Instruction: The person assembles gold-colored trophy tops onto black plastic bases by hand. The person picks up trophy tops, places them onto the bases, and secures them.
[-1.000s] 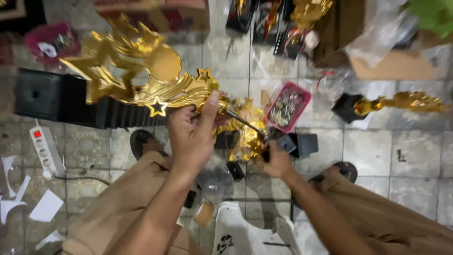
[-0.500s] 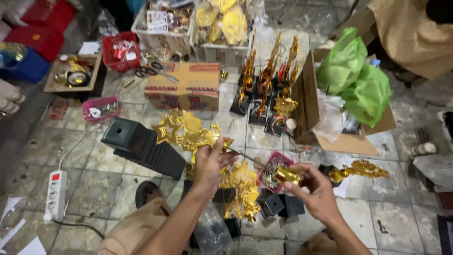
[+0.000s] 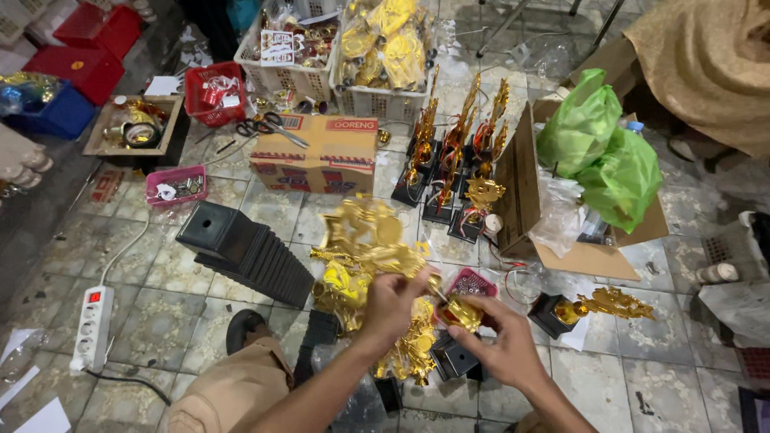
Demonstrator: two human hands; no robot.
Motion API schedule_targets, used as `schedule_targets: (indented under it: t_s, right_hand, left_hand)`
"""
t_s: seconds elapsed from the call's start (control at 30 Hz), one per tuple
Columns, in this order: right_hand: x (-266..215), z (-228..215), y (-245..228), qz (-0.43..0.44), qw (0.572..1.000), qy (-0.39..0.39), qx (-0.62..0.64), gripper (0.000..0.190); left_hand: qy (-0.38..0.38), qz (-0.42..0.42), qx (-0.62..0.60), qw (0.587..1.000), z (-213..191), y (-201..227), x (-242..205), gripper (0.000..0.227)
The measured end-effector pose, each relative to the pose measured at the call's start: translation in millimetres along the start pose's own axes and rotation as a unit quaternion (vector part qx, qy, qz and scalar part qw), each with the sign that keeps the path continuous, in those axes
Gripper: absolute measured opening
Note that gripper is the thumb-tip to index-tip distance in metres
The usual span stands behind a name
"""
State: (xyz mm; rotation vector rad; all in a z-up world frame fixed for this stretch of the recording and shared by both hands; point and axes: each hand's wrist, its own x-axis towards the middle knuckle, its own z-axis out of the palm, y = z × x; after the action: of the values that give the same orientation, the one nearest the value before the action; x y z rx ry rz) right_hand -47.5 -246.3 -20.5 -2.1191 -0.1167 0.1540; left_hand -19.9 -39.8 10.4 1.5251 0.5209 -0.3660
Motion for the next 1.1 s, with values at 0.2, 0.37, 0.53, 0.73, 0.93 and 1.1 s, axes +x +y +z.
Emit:
schedule_targets:
  t_s: [0.2,0.37,0.53,0.73,0.93,1.1]
  right_hand:
    - [4.0,8.4,-2.3,0.004,1.000,-0.021,-0.005,0.042]
    - [4.6,10.2,-7.1,0.028,0.998,-0.048,0.033,0.044]
    - [6.7,12.6,-18.3,0.074,0.991,-0.035,0.109,0.057]
    - [8.4,16.4,-9.1,0.071,0.979,-0.004,0.191,0.037]
    - [17.5,10.8,4.2,0.131,0.961,0.014,0.244,0.022]
    - [17.6,15.9,6.5,0.181,0.924,0.021,0.336,0.024]
  left_hand:
    - [-0.026,0.126,0.060,0.990,15.6,-23.4,3.4,0.047]
    - [-0.041,0.160,0.050,0.985,19.0,-28.6,15.6,0.045]
    - [-0.079,0.143,0.048,0.985,23.9,-26.2,11.4,0.045]
    - [-0.080,0.139,0.066,0.985,31.9,-17.8,-0.7,0.041]
    - [0.016,0.336,0.165,0.927,33.6,-32.7,-12.2,0.047]
    - [-0.142,0.358,0.228,0.894,20.7,-25.3,-8.0,0.086]
